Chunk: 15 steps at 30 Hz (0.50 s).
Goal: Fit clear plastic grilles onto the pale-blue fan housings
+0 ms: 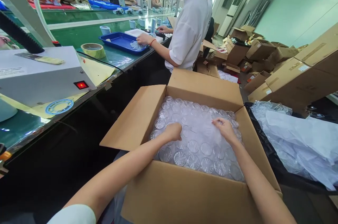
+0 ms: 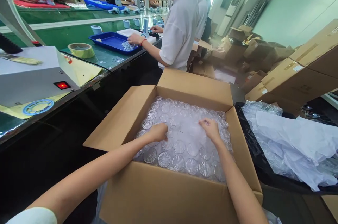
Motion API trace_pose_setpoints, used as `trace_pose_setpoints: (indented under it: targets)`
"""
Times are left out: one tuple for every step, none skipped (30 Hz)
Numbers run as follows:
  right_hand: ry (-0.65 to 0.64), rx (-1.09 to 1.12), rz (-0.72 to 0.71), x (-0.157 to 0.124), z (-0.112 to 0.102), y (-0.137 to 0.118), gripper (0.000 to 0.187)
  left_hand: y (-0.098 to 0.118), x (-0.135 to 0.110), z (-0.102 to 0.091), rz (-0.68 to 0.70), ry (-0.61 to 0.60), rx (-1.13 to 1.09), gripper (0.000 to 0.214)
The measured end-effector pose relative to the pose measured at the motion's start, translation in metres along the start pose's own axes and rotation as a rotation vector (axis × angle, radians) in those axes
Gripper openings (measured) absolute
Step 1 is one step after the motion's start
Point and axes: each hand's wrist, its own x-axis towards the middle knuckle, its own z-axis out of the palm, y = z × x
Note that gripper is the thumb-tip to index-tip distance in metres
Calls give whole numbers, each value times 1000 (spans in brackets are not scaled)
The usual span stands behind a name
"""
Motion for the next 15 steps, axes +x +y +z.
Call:
trace_pose_setpoints:
  targets:
    - [36,31,-1,1,-4,2,27,1,0,-1,7,7,-5,33]
    - [63,63,-5,0,-7,2,28,2,1,-3,17,15,-10,33]
    - [81,94,-11,-1,-9,2,28,3,1,-5,30,25,-15,32]
    - [90,125,-18,-2,-9,2,29,4,2,-8,47,35,-19,32]
    - [92,155,-24,-3,-10,1,29,5,3,-10,63,45,-23,31]
    - [92,185,-27,-4,-10,0,29,5,4,-12,76,53,-24,31]
    - [93,218,-26,-5,-9,0,28,5,4,-14,84,56,-21,31]
    - [96,253,-21,-5,-10,-1,28,4,4,-14,87,54,-13,31]
    - [100,288,-10,-4,-10,-1,28,3,3,-14,87,44,0,30]
    - [105,324,4,-3,-11,0,28,2,2,-13,89,26,17,29]
    - [107,358,19,-2,-12,0,28,2,0,-10,94,1,35,28]
    - [104,389,32,-2,-13,0,28,2,-1,-7,102,-26,54,27]
    - [99,418,43,-1,-13,0,27,2,-2,-3,114,-53,71,26]
    - [97,444,50,0,-13,0,26,3,-2,0,126,-76,86,26]
    - [96,467,55,0,-12,-1,25,5,-1,4,136,-91,97,26]
